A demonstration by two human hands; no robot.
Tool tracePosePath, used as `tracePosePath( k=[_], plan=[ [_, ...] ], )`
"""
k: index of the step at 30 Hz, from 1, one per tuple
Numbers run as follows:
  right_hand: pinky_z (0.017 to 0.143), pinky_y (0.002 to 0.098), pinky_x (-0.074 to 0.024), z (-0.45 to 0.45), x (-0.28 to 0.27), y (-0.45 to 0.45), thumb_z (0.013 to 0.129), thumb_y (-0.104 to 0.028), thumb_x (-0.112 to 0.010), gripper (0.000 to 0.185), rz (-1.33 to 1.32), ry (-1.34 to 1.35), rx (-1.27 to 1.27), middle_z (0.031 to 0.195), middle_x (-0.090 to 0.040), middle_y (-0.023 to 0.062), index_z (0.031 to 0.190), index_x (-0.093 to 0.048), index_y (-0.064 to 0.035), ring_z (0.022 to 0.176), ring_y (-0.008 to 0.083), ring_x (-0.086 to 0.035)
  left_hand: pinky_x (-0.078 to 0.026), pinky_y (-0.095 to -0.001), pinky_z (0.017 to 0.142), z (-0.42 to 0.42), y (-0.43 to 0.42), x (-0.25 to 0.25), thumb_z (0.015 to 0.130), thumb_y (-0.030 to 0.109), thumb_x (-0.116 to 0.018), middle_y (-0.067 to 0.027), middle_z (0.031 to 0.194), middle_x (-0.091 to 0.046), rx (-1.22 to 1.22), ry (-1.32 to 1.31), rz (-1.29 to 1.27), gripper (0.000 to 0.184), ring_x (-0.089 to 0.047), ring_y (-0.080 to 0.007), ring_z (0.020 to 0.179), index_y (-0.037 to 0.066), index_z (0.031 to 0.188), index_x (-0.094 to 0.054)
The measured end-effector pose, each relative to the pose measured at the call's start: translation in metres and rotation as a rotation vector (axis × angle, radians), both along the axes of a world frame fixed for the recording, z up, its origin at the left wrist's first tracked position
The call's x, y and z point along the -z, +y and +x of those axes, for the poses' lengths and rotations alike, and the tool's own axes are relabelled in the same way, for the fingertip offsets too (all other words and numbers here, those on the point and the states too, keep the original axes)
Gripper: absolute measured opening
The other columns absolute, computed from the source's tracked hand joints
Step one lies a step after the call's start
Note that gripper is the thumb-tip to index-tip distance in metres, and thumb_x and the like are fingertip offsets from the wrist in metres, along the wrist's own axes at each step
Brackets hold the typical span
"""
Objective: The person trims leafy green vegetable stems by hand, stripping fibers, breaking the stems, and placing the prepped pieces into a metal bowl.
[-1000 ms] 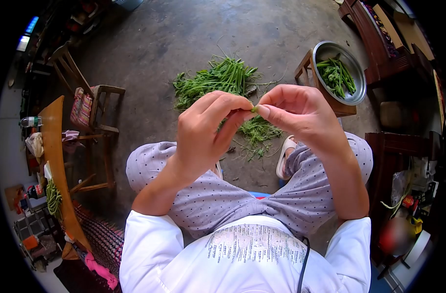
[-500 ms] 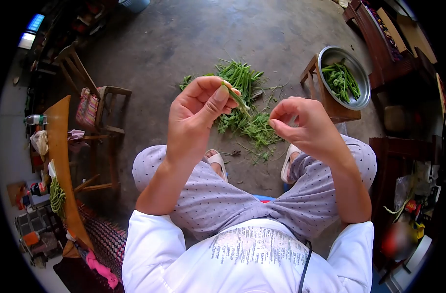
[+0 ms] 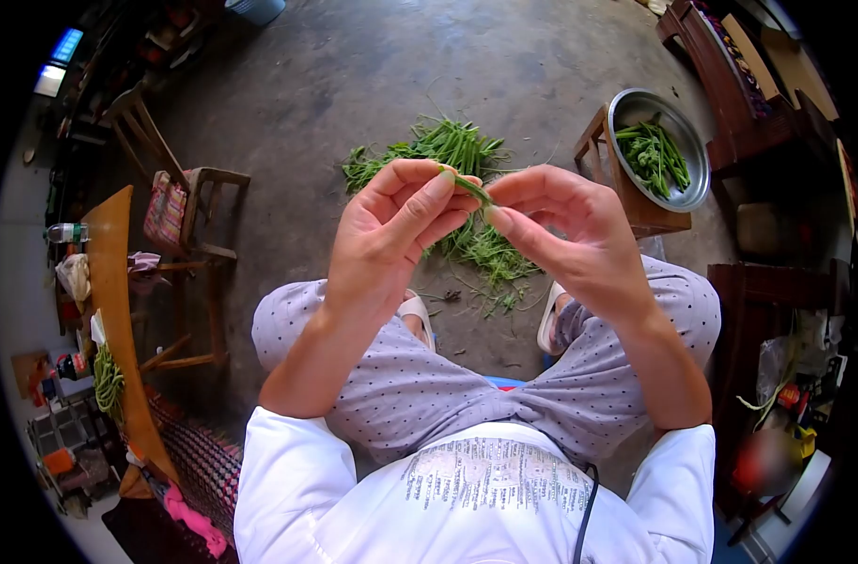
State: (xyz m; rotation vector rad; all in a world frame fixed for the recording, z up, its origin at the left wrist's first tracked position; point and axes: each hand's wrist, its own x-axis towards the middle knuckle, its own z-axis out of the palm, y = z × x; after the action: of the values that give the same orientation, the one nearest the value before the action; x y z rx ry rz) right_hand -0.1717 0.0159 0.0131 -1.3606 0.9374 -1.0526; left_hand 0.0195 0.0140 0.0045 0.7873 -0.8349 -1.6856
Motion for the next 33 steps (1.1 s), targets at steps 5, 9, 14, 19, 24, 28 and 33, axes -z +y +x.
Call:
tracePosePath(
  k=[5,9,14,19,24,28,33],
  plan=[
    [0.068,0.0209,-0.0486,0.001,-0.002,0.002,0.086,-0.007,-0.065,0.013,0.069,-0.066,0.052,0.083,-0.065,0.0032,0.095,-0.064,0.0029,0.075,0.0068,-0.059,-0.053,-0.0286,0.085,0.001,0.002,-0.002,0.091,0.008,-0.061,-0.011,0.099,-0.065,-0.022,-0.071,-0.033,0.014,-0.065,-0.0166,0.092,0.001,0.101,-0.058],
    [0.068,0.0214,-0.0485,-0.002,-0.003,0.002,0.086,-0.007,-0.065,0.011,0.021,-0.009,0.042,0.082,-0.065,0.0028,0.092,-0.064,0.0023,0.074,0.0069,-0.059,-0.053,-0.0251,0.079,-0.004,0.004,-0.004,0.086,0.005,-0.066,-0.0078,0.094,-0.065,-0.11,-0.412,-0.337,0.018,-0.065,-0.0141,0.087,-0.001,0.102,-0.061],
    [0.072,0.0208,-0.0455,-0.005,-0.003,0.002,0.086,-0.004,-0.064,0.012,-0.05,0.14,-0.024,0.085,-0.059,0.0004,0.097,-0.061,0.001,0.08,0.0058,-0.055,-0.051,-0.0254,0.062,-0.005,0.003,-0.01,0.078,0.003,-0.072,-0.0066,0.08,-0.065,-0.255,-0.918,-0.752,0.011,-0.064,-0.0138,0.072,0.005,0.088,-0.07],
    [0.068,0.0231,-0.0456,0.002,-0.003,0.004,0.08,-0.003,-0.064,0.012,-0.246,0.278,0.108,0.08,-0.059,0.0041,0.091,-0.061,0.0009,0.073,0.0099,-0.056,-0.05,-0.0266,0.059,-0.008,0.005,-0.007,0.077,0.002,-0.072,-0.0064,0.079,-0.064,-0.314,-1.043,-0.893,0.013,-0.063,-0.0158,0.068,0.005,0.09,-0.069],
    [0.065,0.0243,-0.0462,0.0,-0.001,0.002,0.08,-0.004,-0.065,0.011,-0.248,0.202,0.102,0.077,-0.059,0.0063,0.09,-0.063,0.0011,0.068,0.0118,-0.056,-0.049,-0.0263,0.059,-0.004,0.001,-0.008,0.079,0.003,-0.071,-0.0067,0.077,-0.063,-0.331,-1.032,-0.902,0.012,-0.062,-0.0154,0.068,0.005,0.091,-0.069],
    [0.072,0.0212,-0.045,-0.004,-0.004,0.001,0.089,-0.01,-0.064,0.017,-0.004,-0.102,-0.083,0.086,-0.06,0.0022,0.099,-0.06,0.0029,0.08,0.0077,-0.056,-0.049,-0.0232,0.065,0.0,-0.003,0.002,0.086,0.003,-0.065,-0.0047,0.08,-0.065,-0.103,-0.635,-0.586,0.011,-0.062,-0.0103,0.073,0.001,0.097,-0.067],
    [0.071,0.0187,-0.0456,-0.004,-0.004,-0.001,0.091,-0.012,-0.062,0.017,0.098,-0.197,-0.111,0.088,-0.061,0.0004,0.1,-0.062,0.0023,0.081,0.0045,-0.056,-0.05,-0.0203,0.071,-0.007,0.006,0.002,0.09,0.001,-0.06,-0.0035,0.084,-0.066,-0.011,-0.451,-0.383,0.013,-0.062,-0.008,0.08,-0.002,0.102,-0.065]
  ],
)
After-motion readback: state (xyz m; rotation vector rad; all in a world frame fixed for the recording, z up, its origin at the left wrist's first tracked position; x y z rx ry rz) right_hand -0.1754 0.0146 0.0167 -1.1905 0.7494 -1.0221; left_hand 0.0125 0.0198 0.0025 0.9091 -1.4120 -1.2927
